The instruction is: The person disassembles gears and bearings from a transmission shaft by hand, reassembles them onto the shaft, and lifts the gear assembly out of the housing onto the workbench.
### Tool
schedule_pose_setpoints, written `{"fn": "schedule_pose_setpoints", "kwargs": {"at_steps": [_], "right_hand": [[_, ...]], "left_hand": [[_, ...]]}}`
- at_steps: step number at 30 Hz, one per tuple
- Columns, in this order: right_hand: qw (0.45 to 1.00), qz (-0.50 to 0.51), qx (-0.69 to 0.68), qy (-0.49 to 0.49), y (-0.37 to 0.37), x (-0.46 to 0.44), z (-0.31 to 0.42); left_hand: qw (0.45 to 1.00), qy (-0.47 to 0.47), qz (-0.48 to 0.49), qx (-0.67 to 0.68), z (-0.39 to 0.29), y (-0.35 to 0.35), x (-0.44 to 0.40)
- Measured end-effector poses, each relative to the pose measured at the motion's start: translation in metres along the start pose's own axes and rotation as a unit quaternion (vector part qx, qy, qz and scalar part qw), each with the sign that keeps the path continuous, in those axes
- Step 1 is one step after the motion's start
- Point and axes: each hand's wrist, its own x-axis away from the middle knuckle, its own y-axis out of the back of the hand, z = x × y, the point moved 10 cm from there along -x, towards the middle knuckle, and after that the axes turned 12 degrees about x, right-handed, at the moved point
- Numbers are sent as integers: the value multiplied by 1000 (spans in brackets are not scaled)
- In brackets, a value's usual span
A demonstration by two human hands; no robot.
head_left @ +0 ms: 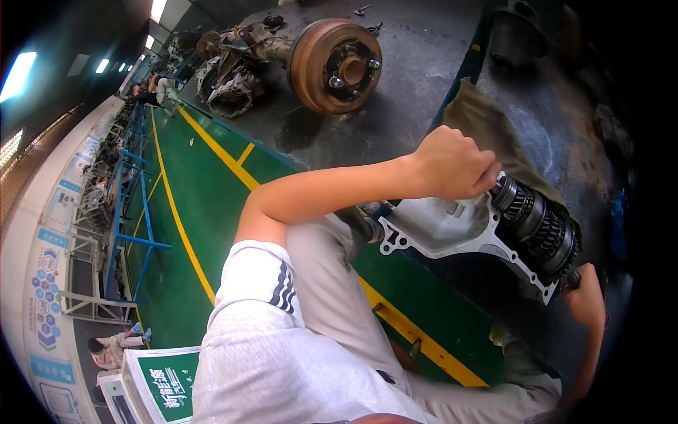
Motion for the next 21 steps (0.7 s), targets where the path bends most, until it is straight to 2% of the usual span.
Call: {"fn": "schedule_pose_setpoints", "kwargs": {"at_steps": [4,9,21], "right_hand": [[992,107,-27,-59,-5,-15,-4],[974,214,-55,-49,-16,-20,7],[953,288,-78,-57,-17,-14,15]], "left_hand": [[1000,5,12,-3,1,-1,0],[1000,0,9,-1,1,0,0],[1000,-23,-13,5,-2,3,1]]}}
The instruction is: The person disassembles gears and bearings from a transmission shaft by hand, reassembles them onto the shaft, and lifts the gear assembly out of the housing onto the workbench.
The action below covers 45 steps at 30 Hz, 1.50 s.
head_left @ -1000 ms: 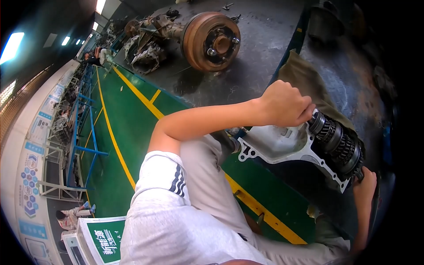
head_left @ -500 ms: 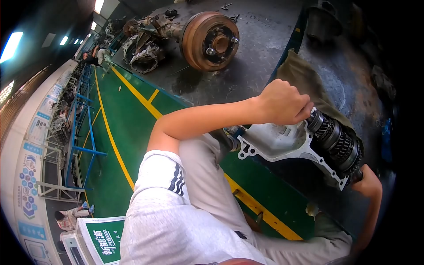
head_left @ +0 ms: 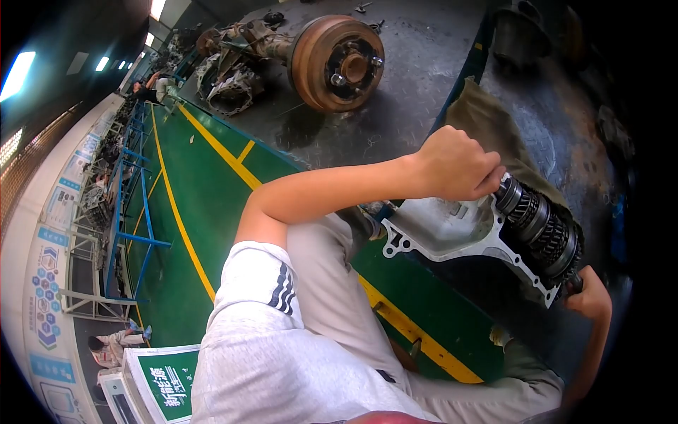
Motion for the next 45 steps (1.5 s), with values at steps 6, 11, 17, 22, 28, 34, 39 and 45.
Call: {"fn": "schedule_pose_setpoints", "kwargs": {"at_steps": [6,11,17,22,28,34,39,45], "right_hand": [[998,-67,4,-1,7,1,1],[999,-44,-2,32,5,-1,11],[997,-67,-2,29,6,1,10],[999,-43,7,28,5,11,26],[995,-86,24,-35,12,26,29],[963,-258,65,51,1,17,-16],[949,-308,30,55,1,33,-1],[953,-299,39,30,2,42,15]], "left_hand": [[1000,0,-1,-1,0,0,0],[1000,-1,-1,1,0,0,0],[1000,-6,-1,-3,0,0,0],[1000,-6,2,0,0,-1,-1],[1000,-12,6,-12,1,-3,-2],[1000,-19,-10,-8,3,-3,-4],[999,-33,11,13,13,-5,-15],[997,-37,46,58,22,-11,-29]]}}
